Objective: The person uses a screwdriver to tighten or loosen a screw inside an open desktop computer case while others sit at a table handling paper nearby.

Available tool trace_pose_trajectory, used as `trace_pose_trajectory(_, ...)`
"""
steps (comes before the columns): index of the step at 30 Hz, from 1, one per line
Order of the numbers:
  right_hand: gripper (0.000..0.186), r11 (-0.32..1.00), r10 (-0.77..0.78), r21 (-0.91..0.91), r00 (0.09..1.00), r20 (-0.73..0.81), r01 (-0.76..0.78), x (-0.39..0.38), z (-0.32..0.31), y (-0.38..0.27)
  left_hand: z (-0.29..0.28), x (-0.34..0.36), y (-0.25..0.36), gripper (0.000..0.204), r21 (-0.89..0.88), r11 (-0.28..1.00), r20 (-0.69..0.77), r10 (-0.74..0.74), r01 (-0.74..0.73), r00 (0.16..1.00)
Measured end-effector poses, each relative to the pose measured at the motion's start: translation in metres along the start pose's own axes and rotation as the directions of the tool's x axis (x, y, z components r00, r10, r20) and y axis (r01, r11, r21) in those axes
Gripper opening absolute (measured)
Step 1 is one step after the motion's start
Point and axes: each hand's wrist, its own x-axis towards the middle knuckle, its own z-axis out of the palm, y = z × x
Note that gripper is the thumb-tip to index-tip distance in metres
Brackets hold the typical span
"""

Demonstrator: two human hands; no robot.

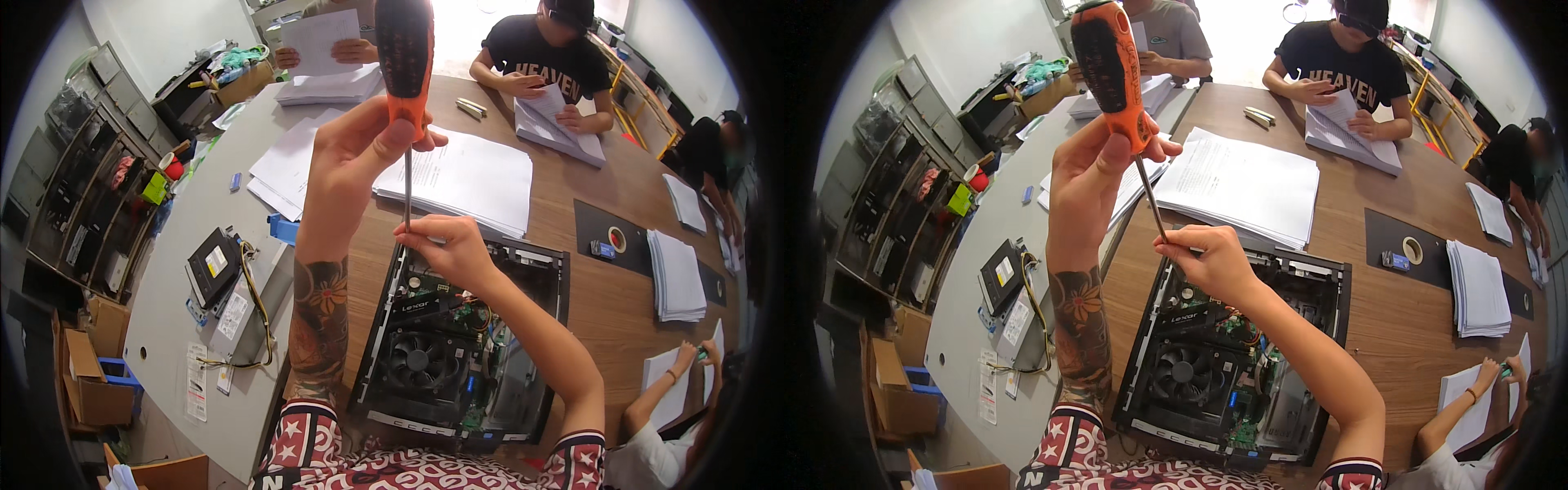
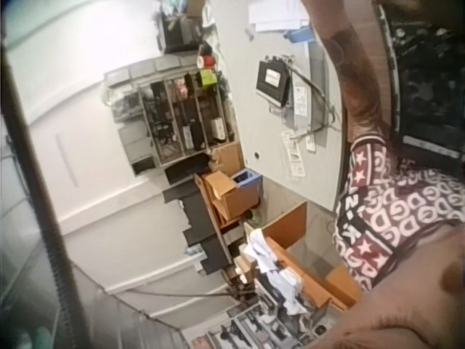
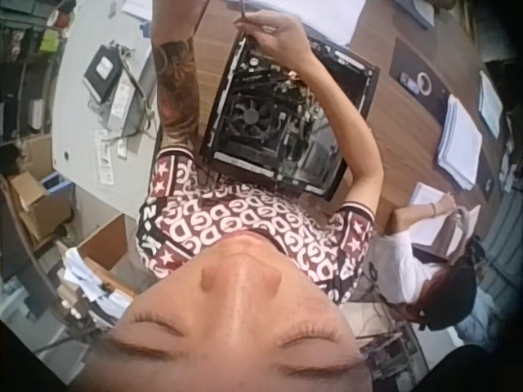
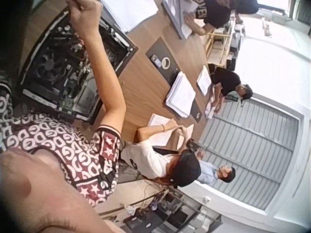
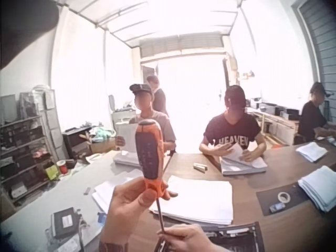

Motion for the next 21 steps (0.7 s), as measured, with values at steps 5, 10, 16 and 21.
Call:
trace_pose_trajectory(5, 0.013, 1.000, -0.016, 0.020, 0.999, -0.032, 0.017, 0.002, 0.006, -0.002, 0.007, -0.005, 0.003, 0.050, 0.078, 0.997, -0.058, 0.012, -0.007, 0.998)
trace_pose_trajectory(10, 0.013, 0.997, -0.077, -0.026, 0.996, -0.045, 0.076, 0.002, -0.001, 0.002, 0.012, -0.017, 0.016, 0.057, 0.129, 0.992, -0.270, 0.045, -0.010, 0.962)
trace_pose_trajectory(16, 0.013, 0.995, -0.103, -0.003, 0.984, -0.146, 0.104, 0.002, -0.031, -0.024, 0.005, -0.036, 0.050, 0.041, 0.200, 0.980, -0.284, 0.058, 0.000, 0.957)
trace_pose_trajectory(21, 0.015, 0.997, -0.046, 0.055, 0.984, -0.170, 0.056, -0.008, -0.066, -0.045, 0.042, -0.030, 0.048, 0.033, 0.182, 0.980, -0.048, -0.068, 0.076, 0.997)
